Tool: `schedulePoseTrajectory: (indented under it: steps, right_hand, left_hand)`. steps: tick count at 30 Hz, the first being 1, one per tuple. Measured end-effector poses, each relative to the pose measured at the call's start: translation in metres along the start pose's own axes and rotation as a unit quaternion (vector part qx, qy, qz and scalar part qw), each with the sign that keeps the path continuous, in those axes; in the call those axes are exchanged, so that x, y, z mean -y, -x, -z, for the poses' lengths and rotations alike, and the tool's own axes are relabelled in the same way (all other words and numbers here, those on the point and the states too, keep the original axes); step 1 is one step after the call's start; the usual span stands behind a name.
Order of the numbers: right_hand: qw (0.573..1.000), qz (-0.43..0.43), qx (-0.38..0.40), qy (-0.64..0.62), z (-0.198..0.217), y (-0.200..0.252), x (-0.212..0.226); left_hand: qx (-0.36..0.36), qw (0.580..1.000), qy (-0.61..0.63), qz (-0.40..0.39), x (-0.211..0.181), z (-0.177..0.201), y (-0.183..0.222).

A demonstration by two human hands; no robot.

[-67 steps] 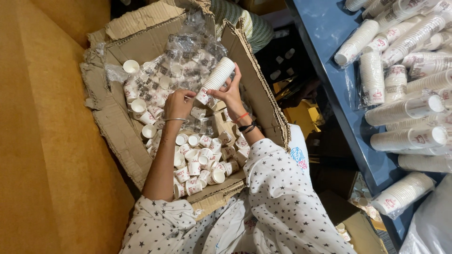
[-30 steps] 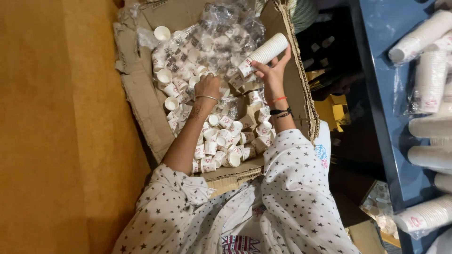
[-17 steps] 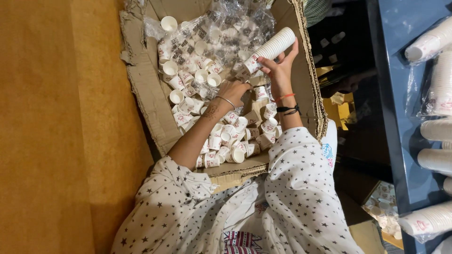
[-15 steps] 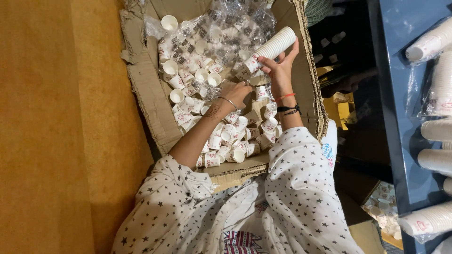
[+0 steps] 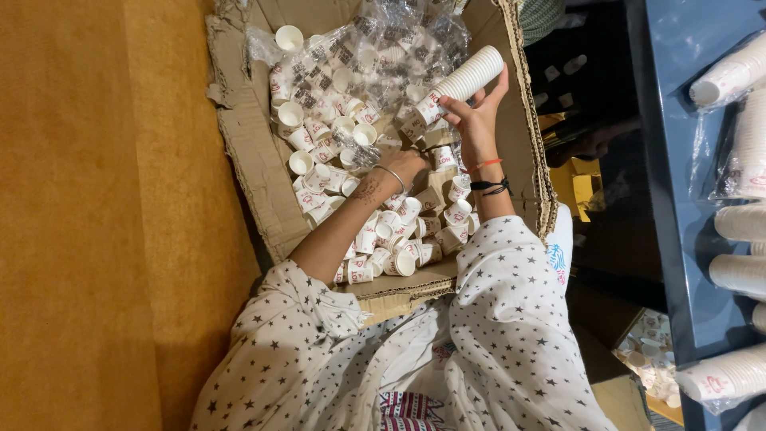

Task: Packing and stacking small paper cups into a cardboard box.

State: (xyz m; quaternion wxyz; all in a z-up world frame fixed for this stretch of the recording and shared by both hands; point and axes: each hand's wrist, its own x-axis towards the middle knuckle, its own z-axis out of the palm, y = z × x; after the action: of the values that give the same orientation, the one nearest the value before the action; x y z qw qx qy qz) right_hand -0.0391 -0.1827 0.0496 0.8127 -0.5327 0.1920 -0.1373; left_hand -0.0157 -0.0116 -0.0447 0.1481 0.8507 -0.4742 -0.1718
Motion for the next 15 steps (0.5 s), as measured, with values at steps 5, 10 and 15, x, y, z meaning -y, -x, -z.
schedulePoseTrajectory:
  steps: [5,10,15]
  right_hand:
    - [1.000,0.003,0.006,-0.010,-0.002,0.000,0.001]
    - [1.000,0.008,0.009,-0.022,-0.002,0.001,0.001]
    - [1.000,0.014,-0.003,-0.027,-0.002,0.001,0.002]
  left_hand:
    - [0.009,0.999,0.014,0.032,0.001,0.015,-0.002]
    - [0.013,0.996,0.058,0.071,-0.011,0.048,0.004]
    - [-0.082,0.992,0.078,0.061,-0.007,0.055,-0.002]
